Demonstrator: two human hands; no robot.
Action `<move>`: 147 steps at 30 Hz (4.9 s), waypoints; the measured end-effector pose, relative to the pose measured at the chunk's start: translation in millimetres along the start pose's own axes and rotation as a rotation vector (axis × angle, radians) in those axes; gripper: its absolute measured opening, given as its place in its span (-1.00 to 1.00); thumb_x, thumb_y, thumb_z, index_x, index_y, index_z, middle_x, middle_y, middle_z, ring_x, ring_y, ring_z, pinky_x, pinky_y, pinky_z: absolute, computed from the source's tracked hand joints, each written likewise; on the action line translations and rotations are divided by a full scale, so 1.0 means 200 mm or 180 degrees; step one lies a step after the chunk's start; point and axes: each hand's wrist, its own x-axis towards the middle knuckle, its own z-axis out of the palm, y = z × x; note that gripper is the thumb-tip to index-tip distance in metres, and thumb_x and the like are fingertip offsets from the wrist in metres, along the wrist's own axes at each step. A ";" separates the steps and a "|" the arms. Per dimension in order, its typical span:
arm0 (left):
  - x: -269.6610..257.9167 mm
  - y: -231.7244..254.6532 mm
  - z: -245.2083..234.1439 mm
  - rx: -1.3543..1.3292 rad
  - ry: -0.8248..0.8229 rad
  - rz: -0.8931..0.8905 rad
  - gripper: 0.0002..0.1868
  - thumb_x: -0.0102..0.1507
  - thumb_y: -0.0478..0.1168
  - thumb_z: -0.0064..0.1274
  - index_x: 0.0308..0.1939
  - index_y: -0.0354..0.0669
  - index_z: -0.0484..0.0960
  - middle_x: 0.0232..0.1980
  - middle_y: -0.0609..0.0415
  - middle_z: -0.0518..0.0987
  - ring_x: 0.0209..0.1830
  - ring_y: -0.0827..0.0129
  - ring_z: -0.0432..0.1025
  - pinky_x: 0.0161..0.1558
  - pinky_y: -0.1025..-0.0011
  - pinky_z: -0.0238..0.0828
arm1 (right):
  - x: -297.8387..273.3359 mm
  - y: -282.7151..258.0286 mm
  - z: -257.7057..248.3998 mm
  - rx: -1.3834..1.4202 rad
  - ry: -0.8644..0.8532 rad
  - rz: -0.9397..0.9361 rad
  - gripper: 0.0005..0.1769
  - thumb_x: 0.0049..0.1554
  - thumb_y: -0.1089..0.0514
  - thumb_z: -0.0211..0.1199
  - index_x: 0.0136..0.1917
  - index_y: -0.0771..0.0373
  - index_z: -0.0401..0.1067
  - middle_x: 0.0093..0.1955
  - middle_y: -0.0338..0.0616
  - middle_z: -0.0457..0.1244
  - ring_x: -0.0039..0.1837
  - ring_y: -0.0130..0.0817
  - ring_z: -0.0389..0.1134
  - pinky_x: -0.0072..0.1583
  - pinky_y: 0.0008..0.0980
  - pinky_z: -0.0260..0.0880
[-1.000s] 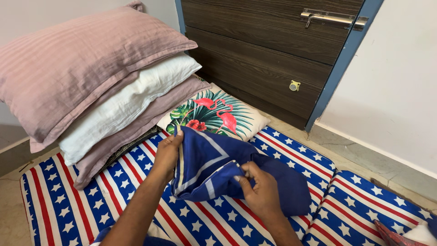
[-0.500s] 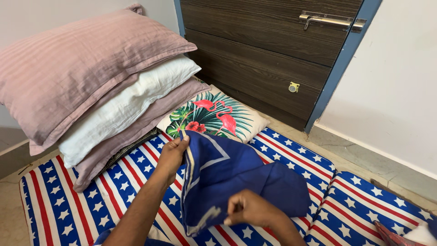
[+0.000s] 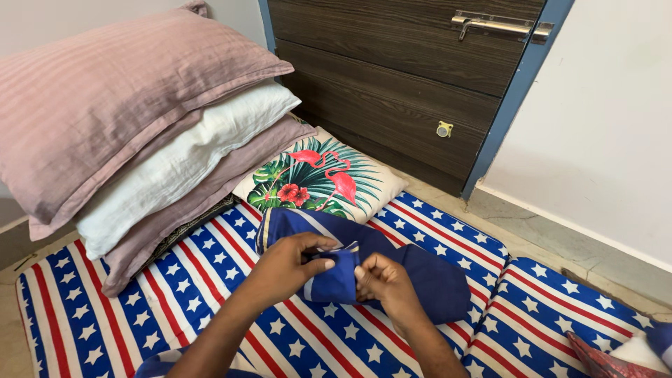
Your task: The person inserts a white pillow into a pink pillowcase, adjusts the corners, and places it on a stack of other pillows. Then the person unfolds a blue pillowcase and begins to insert another white pillow into it.
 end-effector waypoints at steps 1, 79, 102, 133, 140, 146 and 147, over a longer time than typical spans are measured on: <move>0.00 0.00 0.00 -0.0180 -0.0125 0.0044 -0.63 0.16 -0.25 0.25 0.06 -0.10 0.70 -0.04 0.12 0.74 -0.09 0.48 0.60 0.00 0.45 0.53 | 0.00 0.00 0.01 0.0041 0.0033 0.0037 -0.78 0.23 0.06 0.21 -0.19 0.22 0.42 -0.34 -0.16 0.36 -0.30 -0.44 0.40 -0.18 -0.43 0.43; 0.03 -0.23 0.55 0.0095 -0.0326 0.0370 -0.03 0.04 -0.44 0.15 0.53 -0.06 0.16 0.52 -0.12 0.22 0.52 0.10 0.11 0.40 0.08 0.13 | -0.29 -0.43 -0.22 0.1586 -0.1865 -0.0792 -0.69 0.23 0.11 0.22 0.12 0.41 0.46 -0.03 0.10 0.39 0.06 -0.11 0.43 0.19 -0.07 0.41; -0.04 0.12 -0.55 0.1196 -0.0316 -0.0417 -0.68 0.36 -0.10 -0.03 0.13 0.13 0.73 -0.35 0.08 0.75 -0.56 0.46 0.40 -0.46 0.42 0.46 | -0.58 -0.87 -0.54 -0.1518 0.2132 -0.1998 -0.71 0.26 0.12 0.07 -0.24 0.22 0.49 0.05 -0.16 0.28 -0.03 -0.41 0.33 -0.04 -0.36 0.40; 0.58 0.85 -0.35 -0.0154 0.2804 0.3152 -0.85 0.49 -0.52 -0.11 -0.05 -0.25 0.54 0.00 -0.04 0.53 0.04 0.14 0.44 0.08 0.31 0.41 | -0.85 -1.05 -0.74 -0.0721 0.3570 -0.4303 -0.72 0.42 0.50 -0.08 0.25 0.38 0.41 0.17 -0.01 0.35 0.07 -0.41 0.43 0.16 -0.52 0.52; 0.33 0.53 -0.40 0.1959 0.2658 0.2853 -0.74 0.16 -0.56 -0.04 -0.16 -0.21 0.59 0.19 -0.14 0.54 0.17 -0.09 0.39 0.16 0.07 0.29 | -0.79 -0.94 -0.80 0.0505 0.1529 -0.3018 -0.79 0.27 0.42 -0.10 -0.02 0.42 0.38 -0.06 0.03 0.28 -0.11 -0.39 0.34 0.02 -0.46 0.46; 0.19 -0.29 -0.34 0.2121 0.0650 0.1715 -0.70 0.02 -0.53 -0.01 -0.24 -0.16 0.63 0.23 -0.11 0.51 0.20 -0.06 0.40 0.21 0.13 0.35 | -0.36 -0.41 -0.47 -0.0531 -0.2258 -0.0617 -0.86 0.27 0.23 0.19 0.02 0.29 0.53 0.02 -0.17 0.37 0.10 -0.46 0.36 0.24 -0.46 0.32; 0.16 -0.44 -0.31 0.1804 0.0414 0.1391 -0.75 0.11 -0.49 0.01 -0.21 -0.15 0.64 0.20 -0.06 0.54 0.20 0.01 0.42 0.22 0.18 0.36 | -0.32 -0.28 -0.37 -0.0633 -0.2235 0.0591 -0.83 0.19 0.22 0.18 0.03 0.16 0.54 0.04 -0.31 0.40 -0.23 -0.49 0.09 -0.16 -0.40 0.03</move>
